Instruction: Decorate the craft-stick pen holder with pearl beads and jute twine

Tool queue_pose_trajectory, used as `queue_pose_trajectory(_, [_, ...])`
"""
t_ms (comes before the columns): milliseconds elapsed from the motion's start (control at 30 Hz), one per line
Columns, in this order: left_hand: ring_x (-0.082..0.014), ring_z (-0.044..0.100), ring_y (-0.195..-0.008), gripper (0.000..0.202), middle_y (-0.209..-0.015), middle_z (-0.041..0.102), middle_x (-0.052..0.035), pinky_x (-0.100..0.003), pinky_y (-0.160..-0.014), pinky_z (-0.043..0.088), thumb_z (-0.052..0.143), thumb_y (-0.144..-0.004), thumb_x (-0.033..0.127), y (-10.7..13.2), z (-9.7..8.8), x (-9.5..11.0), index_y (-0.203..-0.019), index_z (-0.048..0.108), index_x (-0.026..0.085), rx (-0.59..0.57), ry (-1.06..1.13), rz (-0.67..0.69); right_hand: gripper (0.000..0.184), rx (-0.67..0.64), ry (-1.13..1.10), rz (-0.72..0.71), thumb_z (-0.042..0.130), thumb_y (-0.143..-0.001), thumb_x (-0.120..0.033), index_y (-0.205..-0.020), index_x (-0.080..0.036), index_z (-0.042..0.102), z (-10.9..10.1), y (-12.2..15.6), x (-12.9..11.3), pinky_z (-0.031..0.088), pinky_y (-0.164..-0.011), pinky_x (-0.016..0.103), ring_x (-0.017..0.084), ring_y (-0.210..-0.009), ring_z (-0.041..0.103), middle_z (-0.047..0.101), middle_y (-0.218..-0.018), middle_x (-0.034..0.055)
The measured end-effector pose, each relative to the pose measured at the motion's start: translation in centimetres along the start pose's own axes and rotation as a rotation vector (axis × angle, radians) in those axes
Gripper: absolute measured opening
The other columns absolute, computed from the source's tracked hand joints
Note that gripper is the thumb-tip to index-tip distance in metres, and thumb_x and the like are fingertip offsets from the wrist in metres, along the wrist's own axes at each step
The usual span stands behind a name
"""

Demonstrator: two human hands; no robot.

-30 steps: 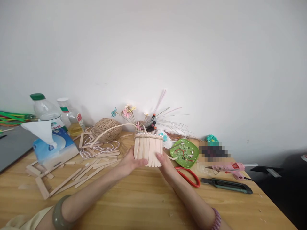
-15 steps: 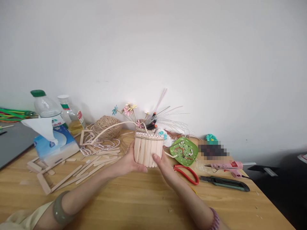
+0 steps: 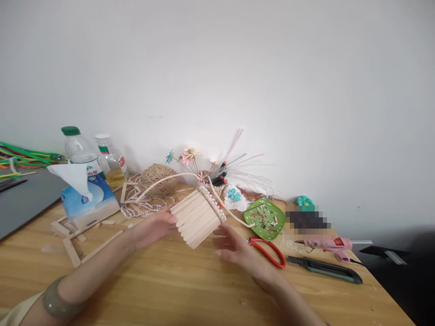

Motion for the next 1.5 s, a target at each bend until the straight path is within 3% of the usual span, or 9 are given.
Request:
queue_pose_trajectory(100, [-0.0254, 0.055, -0.103, 0.052, -0.113, 0.064, -0.0049, -0.035, -0.086, 0.041, 0.060, -0.069, 0.029, 0.3, -0.6, 0.5, -0.119, 0.050, 0.021, 0.011, -0.024, 0.002, 0.058, 0.032, 0.080, 0.033, 0.070, -0.070, -0.044, -0.118, -0.017, 0.054, -1.0, -0.4, 1.1, 0.047, -0.090, 0.040, 0.025, -0.104, 0.060, 0.061, -0.115, 0.0134])
queue_pose_trajectory(267, [-0.0289, 0.048, -0.115, 0.066, -0.116, 0.061, -0.0018, -0.036, -0.091, 0.036, 0.066, -0.056, 0.021, 1.0, -0.3, 0.3, -0.119, 0.047, 0.025, -0.062, -0.102, -0.036, 0.030, 0.156, 0.234, 0.012, 0.061, -0.077, -0.038, -0.096, -0.015, 0.064, -2.9, -0.7, 0.6, 0.045, -0.089, 0.041, 0.026, -0.097, 0.060, 0.067, -0.103, 0.0105])
queue_pose_trajectory(500, [-0.0306, 0.040, -0.124, 0.061, -0.127, 0.053, -0.0049, -0.044, -0.099, 0.030, 0.065, -0.060, 0.026, 0.3, 0.8, -2.4, -0.118, 0.044, 0.027, -0.104, -0.160, -0.032, 0.025, 0.190, 0.290, -0.023, 0.058, -0.079, -0.033, -0.094, -0.015, 0.068, -3.2, -0.5, -0.7, 0.046, -0.085, 0.038, 0.025, -0.093, 0.062, 0.069, -0.098, 0.0088])
queue_pose_trajectory(733, [-0.0292, 0.036, -0.131, 0.061, -0.142, 0.042, -0.0091, -0.044, -0.104, 0.030, 0.062, -0.072, 0.039, -1.1, 2.0, -3.3, -0.126, 0.040, 0.025, -0.008, -0.219, 0.058, 0.032, 0.187, 0.216, -0.099, 0.055, -0.082, -0.038, -0.102, -0.017, 0.067, -3.4, -1.0, -1.7, 0.045, -0.091, 0.039, 0.026, -0.102, 0.061, 0.068, -0.106, 0.0089])
queue_pose_trajectory(833, [-0.0283, 0.033, -0.134, 0.067, -0.145, 0.039, -0.0108, -0.043, -0.106, 0.029, 0.062, -0.075, 0.047, -0.9, 0.8, -1.9, -0.132, 0.036, 0.025, 0.074, -0.342, 0.085, 0.036, 0.204, 0.185, -0.087, 0.055, -0.083, -0.042, -0.107, -0.017, 0.064, -4.1, -1.1, -1.4, 0.043, -0.093, 0.039, 0.026, -0.104, 0.060, 0.067, -0.111, 0.0097])
queue_pose_trajectory(900, [-0.0272, 0.038, -0.130, 0.059, -0.140, 0.045, -0.0106, -0.042, -0.105, 0.031, 0.057, -0.078, 0.051, -0.6, -0.6, -0.2, -0.129, 0.040, 0.025, 0.147, -0.450, 0.126, 0.037, 0.211, 0.193, -0.088, 0.055, -0.083, -0.044, -0.106, -0.017, 0.064, -4.6, -1.2, -1.1, 0.042, -0.094, 0.039, 0.026, -0.105, 0.059, 0.066, -0.112, 0.0102])
queue_pose_trajectory(1067, [-0.0294, 0.057, -0.102, 0.028, -0.104, 0.066, -0.0094, -0.042, -0.092, 0.040, 0.057, -0.077, 0.037, -1.3, -3.9, 2.3, -0.099, 0.061, 0.019, 0.293, -0.788, 0.177, 0.042, 0.262, 0.241, -0.074, 0.056, -0.080, -0.051, -0.101, -0.015, 0.066, -5.7, -1.8, -0.6, 0.044, -0.089, 0.040, 0.028, -0.100, 0.060, 0.067, -0.107, 0.0116])
queue_pose_trajectory(1300, [-0.0278, 0.055, -0.089, 0.006, -0.080, 0.064, -0.0062, -0.035, -0.081, 0.040, 0.062, -0.062, 0.018, -3.5, -4.1, 1.5, -0.067, 0.064, 0.021, 0.289, -1.136, 0.210, 0.040, 0.240, 0.272, -0.093, 0.055, -0.080, -0.052, -0.093, -0.017, 0.068, -5.2, -2.3, -1.5, 0.046, -0.086, 0.039, 0.027, -0.094, 0.062, 0.070, -0.093, 0.0084])
queue_pose_trajectory(1500, [-0.0233, 0.056, -0.075, 0.009, -0.075, 0.062, -0.0031, -0.032, -0.070, 0.038, 0.055, -0.073, 0.026, -3.4, -3.9, 6.1, -0.070, 0.062, 0.022, 0.407, -1.189, 0.238, 0.035, 0.305, 0.304, -0.093, 0.058, -0.079, -0.050, -0.092, -0.019, 0.067, -6.0, -1.9, -2.9, 0.046, -0.087, 0.039, 0.027, -0.096, 0.061, 0.069, -0.098, 0.0089])
Point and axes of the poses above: each hand's wrist, its own y-axis away from the middle knuckle, its own z-axis out of the palm, x = y × z, the point moved 8 cm from there along -y, towards the middle knuckle
